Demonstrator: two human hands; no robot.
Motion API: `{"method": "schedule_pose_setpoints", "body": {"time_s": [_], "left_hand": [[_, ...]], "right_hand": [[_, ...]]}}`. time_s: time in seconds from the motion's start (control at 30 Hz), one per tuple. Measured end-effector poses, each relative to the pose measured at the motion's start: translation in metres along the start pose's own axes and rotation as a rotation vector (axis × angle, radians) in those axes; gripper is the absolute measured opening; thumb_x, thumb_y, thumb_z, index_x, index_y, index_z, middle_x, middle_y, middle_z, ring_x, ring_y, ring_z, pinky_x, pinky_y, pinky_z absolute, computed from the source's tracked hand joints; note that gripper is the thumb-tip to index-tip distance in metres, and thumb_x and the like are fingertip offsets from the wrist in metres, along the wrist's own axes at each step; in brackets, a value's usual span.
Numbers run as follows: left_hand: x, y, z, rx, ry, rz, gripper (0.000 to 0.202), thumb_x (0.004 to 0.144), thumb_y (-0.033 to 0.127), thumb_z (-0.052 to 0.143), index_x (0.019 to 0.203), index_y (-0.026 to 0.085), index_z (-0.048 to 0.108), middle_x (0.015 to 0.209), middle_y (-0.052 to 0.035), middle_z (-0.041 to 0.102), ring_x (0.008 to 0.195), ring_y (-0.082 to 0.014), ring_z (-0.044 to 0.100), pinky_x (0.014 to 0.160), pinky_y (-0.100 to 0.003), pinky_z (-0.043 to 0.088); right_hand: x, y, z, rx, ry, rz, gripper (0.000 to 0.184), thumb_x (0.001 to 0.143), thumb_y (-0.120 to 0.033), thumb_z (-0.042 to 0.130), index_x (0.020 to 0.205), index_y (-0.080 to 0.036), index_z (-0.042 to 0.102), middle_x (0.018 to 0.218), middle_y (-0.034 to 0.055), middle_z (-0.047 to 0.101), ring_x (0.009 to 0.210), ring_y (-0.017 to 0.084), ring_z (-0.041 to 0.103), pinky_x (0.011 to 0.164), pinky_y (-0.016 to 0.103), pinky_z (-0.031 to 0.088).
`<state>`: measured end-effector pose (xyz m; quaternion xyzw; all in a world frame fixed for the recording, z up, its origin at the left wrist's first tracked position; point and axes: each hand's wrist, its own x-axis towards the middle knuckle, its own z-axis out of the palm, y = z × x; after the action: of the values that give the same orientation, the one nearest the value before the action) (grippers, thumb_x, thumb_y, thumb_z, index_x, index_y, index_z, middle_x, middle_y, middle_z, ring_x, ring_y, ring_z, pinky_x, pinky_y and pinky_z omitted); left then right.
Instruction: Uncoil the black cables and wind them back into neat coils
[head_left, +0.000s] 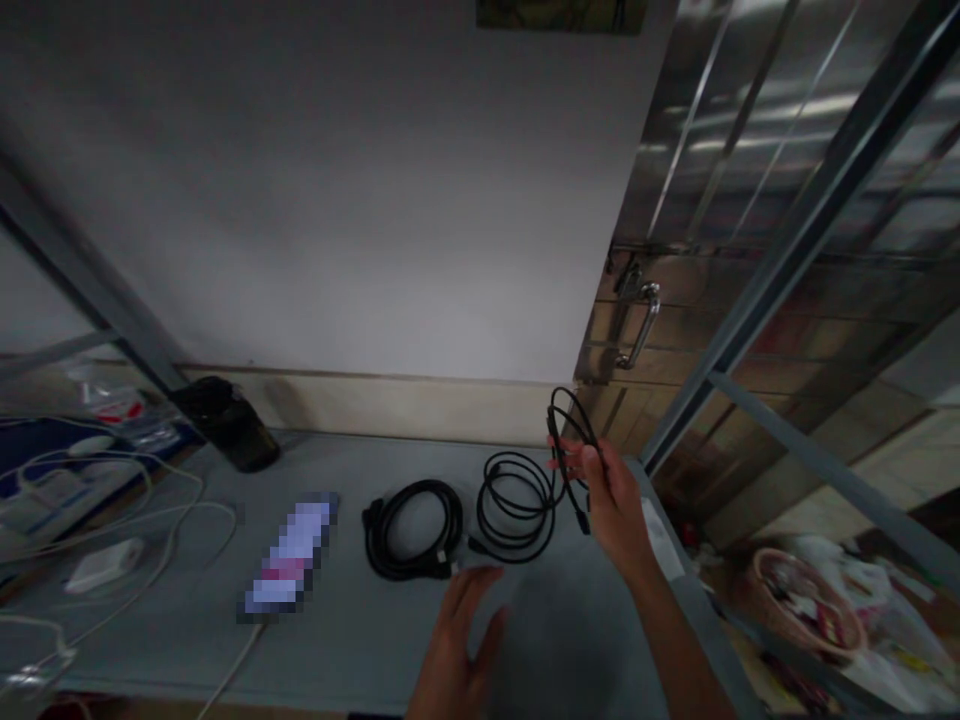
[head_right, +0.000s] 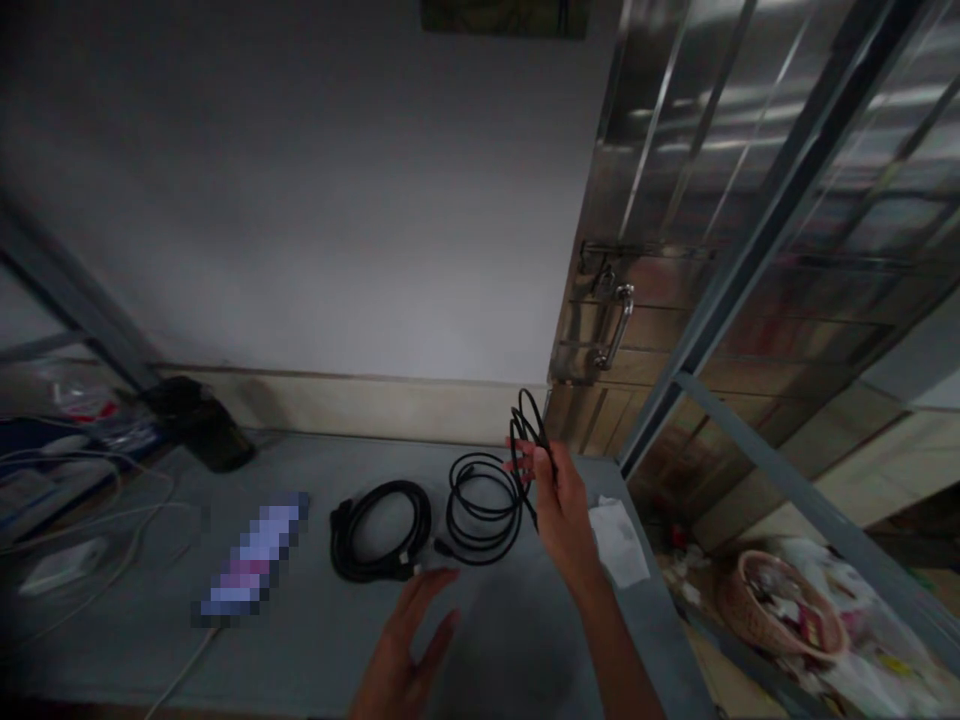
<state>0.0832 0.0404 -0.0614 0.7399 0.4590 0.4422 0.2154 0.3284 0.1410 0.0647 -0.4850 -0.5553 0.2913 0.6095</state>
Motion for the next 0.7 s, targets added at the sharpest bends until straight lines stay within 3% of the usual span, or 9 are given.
{"method": "schedule_pose_setpoints", "body": {"time_s": [0.17, 0.23, 0.3, 0.4, 0.53, 0.7], "left_hand": [[0.062, 0.020, 0.011, 0.182, 0.088, 0.125, 0.066, 0.109, 0.028, 0.069, 0.171, 0.034, 0.047, 0.166, -0.0139, 0.062, 0.158, -0.0326, 0.056, 0.128, -0.059, 0.051], [0.088, 0.024, 0.016, 0.184, 0.020, 0.198, 0.073, 0.105, 0.034, 0.078, 0.171, 0.033, 0.047, 0.164, -0.0146, 0.065, 0.158, -0.0351, 0.054, 0.129, -0.063, 0.048], [0.109, 0.024, 0.024, 0.090, -0.076, 0.194, 0.070, 0.102, 0.036, 0.081, 0.166, 0.032, 0.054, 0.151, -0.0137, 0.074, 0.147, -0.0355, 0.064, 0.126, -0.063, 0.051], [0.125, 0.026, 0.036, -0.258, -0.139, -0.009, 0.064, 0.103, 0.037, 0.079, 0.163, 0.029, 0.059, 0.134, -0.0128, 0.082, 0.130, -0.0322, 0.075, 0.116, -0.055, 0.058], [0.135, 0.039, 0.035, -0.817, -0.111, -0.339, 0.053, 0.104, 0.047, 0.078, 0.151, 0.022, 0.072, 0.126, -0.0141, 0.085, 0.122, -0.0291, 0.079, 0.108, -0.041, 0.059], [0.147, 0.044, 0.022, -1.049, -0.066, -0.510, 0.042, 0.090, 0.041, 0.095, 0.123, 0.017, 0.087, 0.093, -0.0057, 0.083, 0.085, -0.0159, 0.073, 0.079, -0.024, 0.056]], "right_hand": [[-0.002, -0.018, -0.007, -0.011, -0.024, -0.017, 0.043, 0.117, -0.065, 0.051, 0.123, -0.028, 0.072, 0.140, 0.0092, 0.080, 0.097, 0.026, 0.081, 0.092, 0.042, 0.064], [-0.003, -0.019, -0.008, -0.040, -0.063, -0.016, 0.044, 0.116, -0.066, 0.052, 0.121, -0.028, 0.074, 0.137, 0.0088, 0.081, 0.097, 0.026, 0.081, 0.094, 0.040, 0.064], [-0.004, -0.016, -0.008, -0.068, -0.108, -0.006, 0.046, 0.115, -0.066, 0.053, 0.120, -0.028, 0.076, 0.132, 0.0085, 0.082, 0.102, 0.026, 0.081, 0.097, 0.039, 0.063], [-0.006, -0.005, -0.011, -0.089, -0.174, 0.019, 0.045, 0.115, -0.065, 0.053, 0.122, -0.028, 0.077, 0.128, 0.0079, 0.083, 0.112, 0.028, 0.080, 0.102, 0.039, 0.062], [-0.010, 0.006, -0.016, -0.151, -0.274, 0.018, 0.043, 0.116, -0.063, 0.053, 0.126, -0.029, 0.078, 0.131, 0.0072, 0.082, 0.115, 0.029, 0.079, 0.104, 0.039, 0.059], [-0.010, 0.004, -0.022, -0.157, -0.239, 0.004, 0.046, 0.115, -0.065, 0.052, 0.117, -0.028, 0.079, 0.112, 0.0071, 0.083, 0.104, 0.029, 0.079, 0.099, 0.038, 0.060]]}}
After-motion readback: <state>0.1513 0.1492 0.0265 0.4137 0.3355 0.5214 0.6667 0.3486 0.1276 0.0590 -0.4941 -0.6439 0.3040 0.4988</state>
